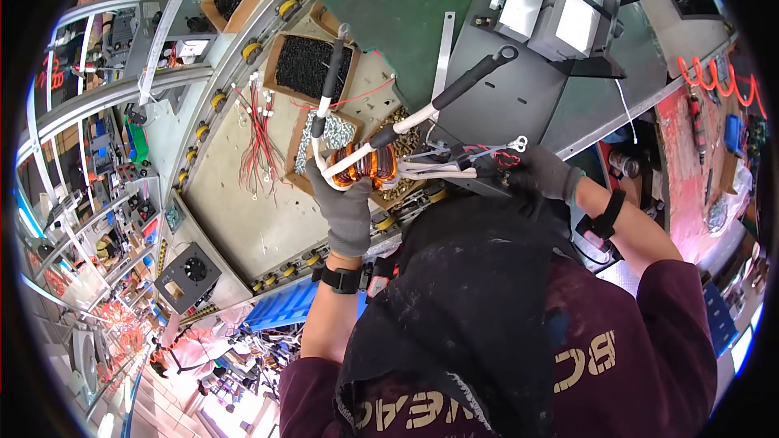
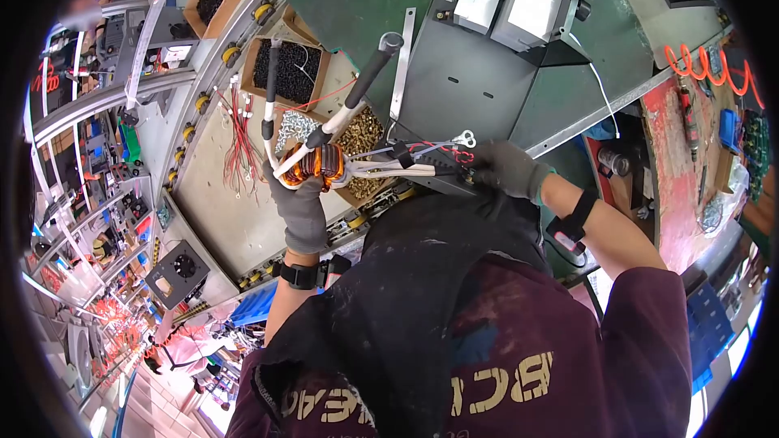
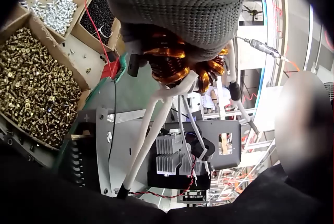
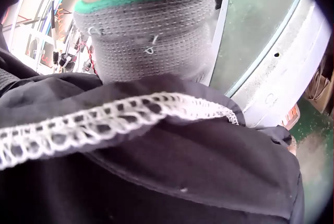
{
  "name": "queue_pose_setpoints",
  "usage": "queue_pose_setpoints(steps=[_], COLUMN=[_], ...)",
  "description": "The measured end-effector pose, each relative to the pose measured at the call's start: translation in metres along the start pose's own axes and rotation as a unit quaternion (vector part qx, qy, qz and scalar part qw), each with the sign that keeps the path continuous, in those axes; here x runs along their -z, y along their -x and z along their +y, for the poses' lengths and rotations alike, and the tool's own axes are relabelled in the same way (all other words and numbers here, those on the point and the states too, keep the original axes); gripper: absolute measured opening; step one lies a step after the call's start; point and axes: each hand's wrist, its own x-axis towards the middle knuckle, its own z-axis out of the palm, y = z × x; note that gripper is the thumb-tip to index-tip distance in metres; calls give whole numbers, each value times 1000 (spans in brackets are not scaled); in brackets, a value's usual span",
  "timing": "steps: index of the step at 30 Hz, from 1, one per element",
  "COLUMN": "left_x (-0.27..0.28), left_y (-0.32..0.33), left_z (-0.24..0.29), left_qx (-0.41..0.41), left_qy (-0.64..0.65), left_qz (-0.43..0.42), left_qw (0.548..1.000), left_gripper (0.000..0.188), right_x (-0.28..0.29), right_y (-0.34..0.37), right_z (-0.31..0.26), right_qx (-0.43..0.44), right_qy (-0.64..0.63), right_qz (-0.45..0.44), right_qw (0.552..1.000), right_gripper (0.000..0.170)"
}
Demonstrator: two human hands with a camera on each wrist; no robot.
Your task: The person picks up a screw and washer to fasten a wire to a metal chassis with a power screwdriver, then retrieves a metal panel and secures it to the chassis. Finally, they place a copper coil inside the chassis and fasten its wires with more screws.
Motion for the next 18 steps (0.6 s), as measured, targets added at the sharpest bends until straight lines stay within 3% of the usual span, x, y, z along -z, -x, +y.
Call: queue_pose_setpoints(steps=[5, 7, 10, 14, 18], left_x=[4, 4, 1, 0, 1], left_y=[0, -1, -1, 0, 0], left_z=[-7, -4, 0, 4, 6], left_qx=[-24, -37, -45, -30, -65], left_qy=[-22, -26, -35, -22, -45], left_qz=[7, -6, -5, 1, -14], left_qw=[999, 999, 998, 999, 997], left_gripper=[57, 56, 55, 55, 56], right_x=[1, 2, 1, 7, 7], right_y=[-4, -7, -14, -13, -15], right_z=[13, 13, 9, 8, 11], right_qx=[43, -126, -144, -128, -114], right_qy=[-23, -199, -146, -188, -95], right_qz=[4, -37, -27, -32, -29], right_qw=[999, 971, 978, 973, 989], right_gripper=[27, 23, 20, 17, 16])
